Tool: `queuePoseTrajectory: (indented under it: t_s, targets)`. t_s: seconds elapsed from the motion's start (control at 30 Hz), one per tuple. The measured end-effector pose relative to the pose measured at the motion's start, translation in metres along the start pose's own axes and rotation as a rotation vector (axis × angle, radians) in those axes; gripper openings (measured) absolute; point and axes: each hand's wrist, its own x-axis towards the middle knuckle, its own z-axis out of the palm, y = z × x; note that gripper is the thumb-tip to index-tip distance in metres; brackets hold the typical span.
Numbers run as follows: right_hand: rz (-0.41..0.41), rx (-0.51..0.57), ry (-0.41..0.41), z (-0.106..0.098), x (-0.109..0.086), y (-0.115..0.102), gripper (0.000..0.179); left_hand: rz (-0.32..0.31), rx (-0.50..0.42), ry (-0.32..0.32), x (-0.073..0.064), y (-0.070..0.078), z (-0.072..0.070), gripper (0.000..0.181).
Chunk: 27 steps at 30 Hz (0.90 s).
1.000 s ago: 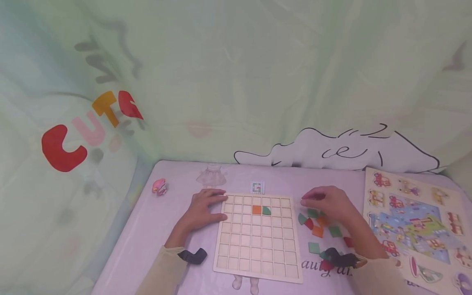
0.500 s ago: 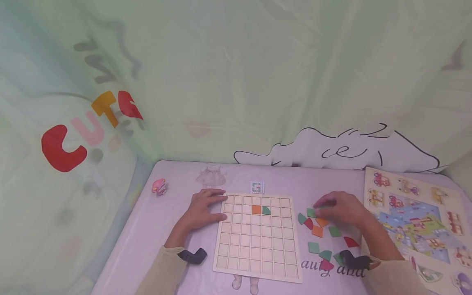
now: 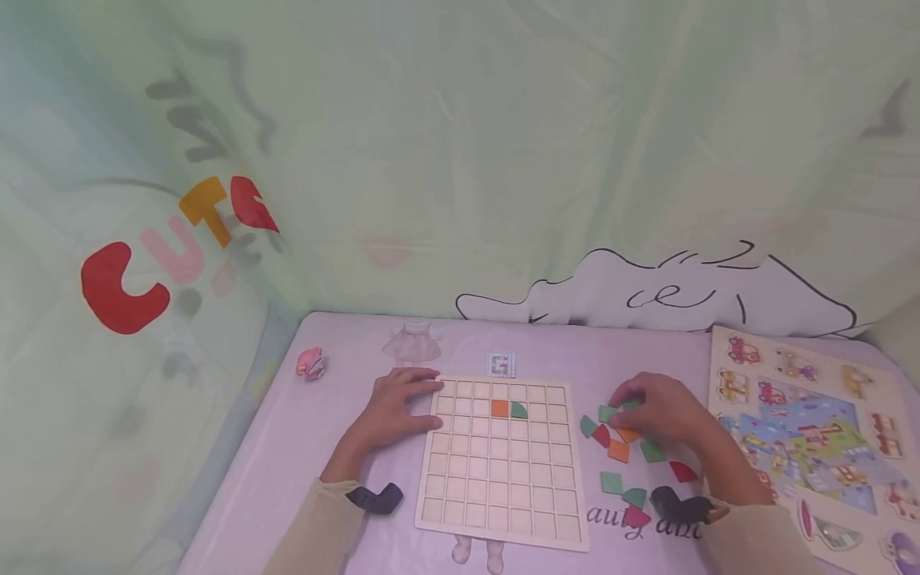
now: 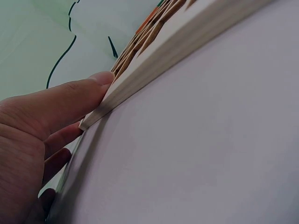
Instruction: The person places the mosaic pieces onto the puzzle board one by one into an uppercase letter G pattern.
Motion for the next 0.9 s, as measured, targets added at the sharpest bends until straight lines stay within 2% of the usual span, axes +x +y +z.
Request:
queuePoseTrajectory:
  t_s: [0.23, 0.37, 0.47, 0.63, 0.9]
  targets:
    - [0.017, 0.012, -0.015, -0.002, 0.001, 0.000, 0.036, 0.000, -0.002, 0.003, 0.000, 0.000, 0.000, 0.063]
    - [0.020, 0.025, 0.006, -0.003, -0.001, -0.003, 0.034, -0.003, -0.007, 0.000, 0.000, 0.000, 0.000, 0.063]
    - [0.022, 0.053, 0.036, -0.002, -0.001, -0.007, 0.031, -0.007, -0.014, 0.001, 0.000, 0.000, 0.000, 0.062]
    - [0.038, 0.124, 0.042, 0.000, 0.005, -0.017, 0.032, -0.009, -0.019, 0.000, 0.000, 0.000, 0.000, 0.062]
    - [-0.040, 0.225, 0.045, 0.011, 0.017, -0.047, 0.028, -0.011, -0.018, -0.001, 0.000, 0.000, 0.000, 0.063]
